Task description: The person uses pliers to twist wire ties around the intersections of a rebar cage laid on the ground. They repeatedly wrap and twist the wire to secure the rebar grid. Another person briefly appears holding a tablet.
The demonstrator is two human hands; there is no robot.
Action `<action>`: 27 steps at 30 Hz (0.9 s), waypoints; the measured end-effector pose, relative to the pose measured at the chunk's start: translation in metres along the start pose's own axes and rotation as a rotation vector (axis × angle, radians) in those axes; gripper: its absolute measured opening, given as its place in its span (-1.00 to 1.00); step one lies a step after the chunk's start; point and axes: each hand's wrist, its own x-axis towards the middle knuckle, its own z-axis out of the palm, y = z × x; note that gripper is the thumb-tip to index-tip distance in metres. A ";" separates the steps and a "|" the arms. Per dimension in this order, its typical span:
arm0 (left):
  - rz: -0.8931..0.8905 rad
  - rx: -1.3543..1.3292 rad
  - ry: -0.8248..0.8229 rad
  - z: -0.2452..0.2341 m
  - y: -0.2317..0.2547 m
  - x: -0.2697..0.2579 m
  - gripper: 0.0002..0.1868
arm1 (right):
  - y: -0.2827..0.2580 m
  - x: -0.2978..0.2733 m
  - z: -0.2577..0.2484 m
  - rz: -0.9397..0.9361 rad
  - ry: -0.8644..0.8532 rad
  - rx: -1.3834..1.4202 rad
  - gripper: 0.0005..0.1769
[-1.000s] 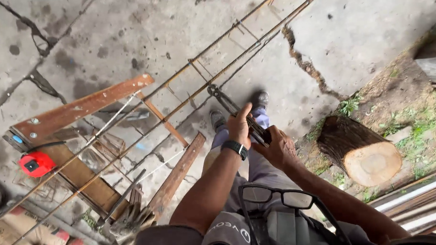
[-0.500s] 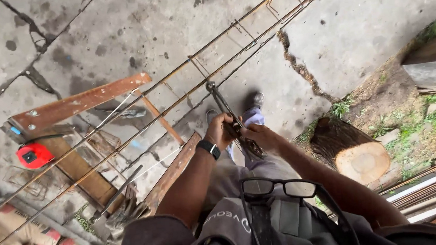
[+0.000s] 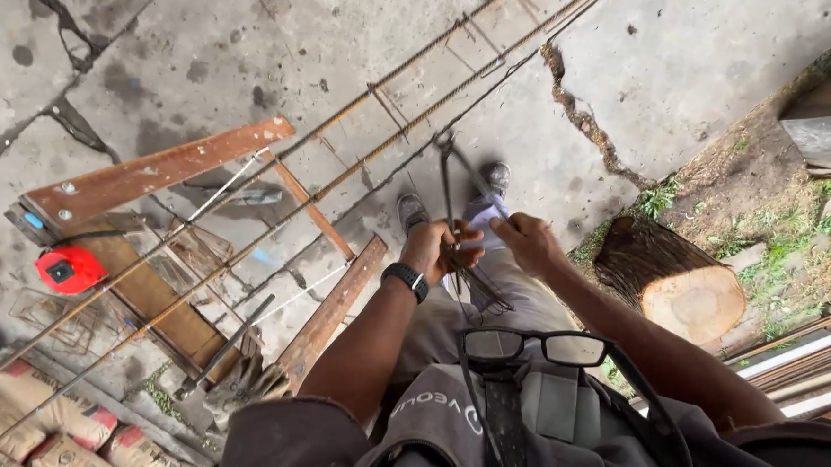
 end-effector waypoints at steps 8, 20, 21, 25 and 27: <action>0.429 0.509 -0.241 0.050 -0.005 -0.029 -0.55 | -0.042 -0.097 -0.060 -0.240 0.108 0.239 -0.67; 0.668 0.772 -0.199 0.038 0.001 -0.067 -0.59 | -0.105 -0.010 -0.036 -0.159 -0.238 0.692 -0.75; 0.681 0.892 -0.110 0.039 0.009 -0.074 -0.61 | -0.113 -0.008 -0.029 -0.136 -0.288 0.827 -0.67; 0.775 0.687 0.230 -0.012 0.050 -0.049 -0.53 | -0.117 0.003 -0.026 -0.146 -0.214 0.526 -0.61; 0.883 0.931 0.612 -0.019 0.089 -0.052 -0.47 | -0.112 0.012 -0.028 -0.118 -0.245 -0.087 -0.70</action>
